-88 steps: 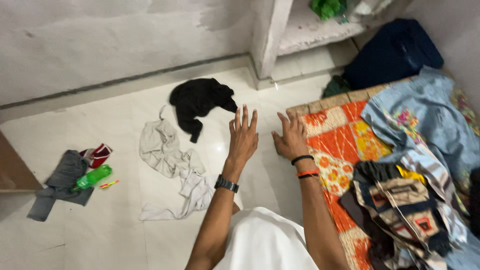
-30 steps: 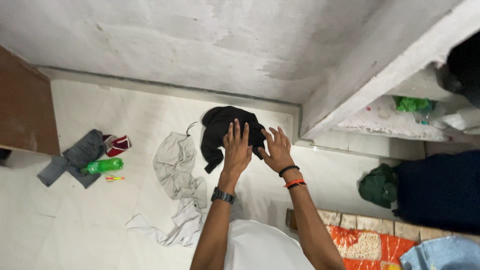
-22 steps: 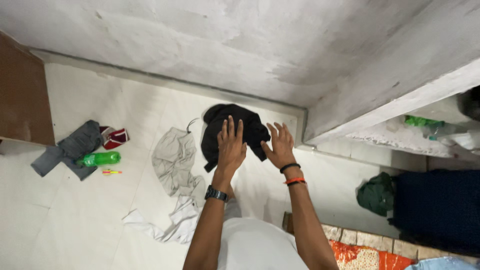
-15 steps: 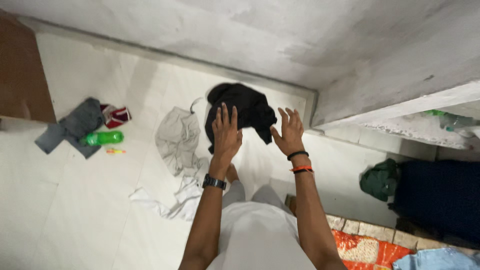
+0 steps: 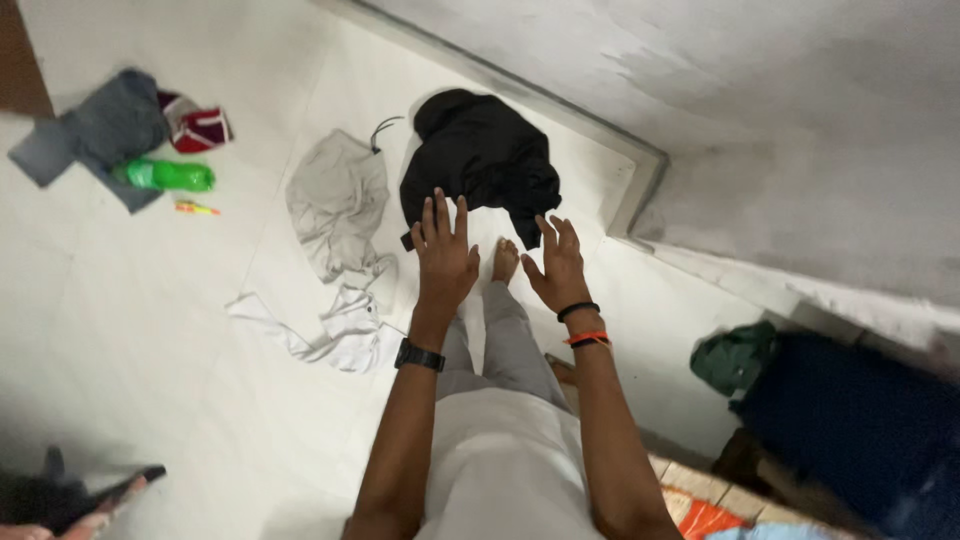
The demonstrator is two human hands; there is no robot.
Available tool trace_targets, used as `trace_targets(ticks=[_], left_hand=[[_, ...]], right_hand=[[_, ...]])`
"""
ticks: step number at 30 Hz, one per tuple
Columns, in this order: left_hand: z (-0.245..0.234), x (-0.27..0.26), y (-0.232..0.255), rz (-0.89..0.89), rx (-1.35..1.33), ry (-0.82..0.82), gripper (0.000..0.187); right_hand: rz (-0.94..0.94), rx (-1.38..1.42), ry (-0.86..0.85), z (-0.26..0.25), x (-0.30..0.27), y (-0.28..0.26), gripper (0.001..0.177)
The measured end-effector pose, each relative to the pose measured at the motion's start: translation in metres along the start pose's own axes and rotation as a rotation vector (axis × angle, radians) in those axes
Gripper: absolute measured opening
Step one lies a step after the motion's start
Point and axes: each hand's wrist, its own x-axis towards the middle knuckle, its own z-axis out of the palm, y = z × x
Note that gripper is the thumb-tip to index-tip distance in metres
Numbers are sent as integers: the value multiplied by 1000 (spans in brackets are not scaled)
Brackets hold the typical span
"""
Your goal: The person picks up various items of clothing from the floor and a bed, unfolding them to identify them and then folding or stacking them.
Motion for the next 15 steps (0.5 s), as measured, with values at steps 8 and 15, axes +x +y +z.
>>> trace_targets(ticks=[8, 15], left_hand=[[61, 31, -23, -194, 10, -40, 85], [188, 48, -64, -268, -112, -200, 95]], right_hand=[[48, 57, -224, 50, 67, 67, 69], [159, -52, -445, 142, 92, 140, 72]])
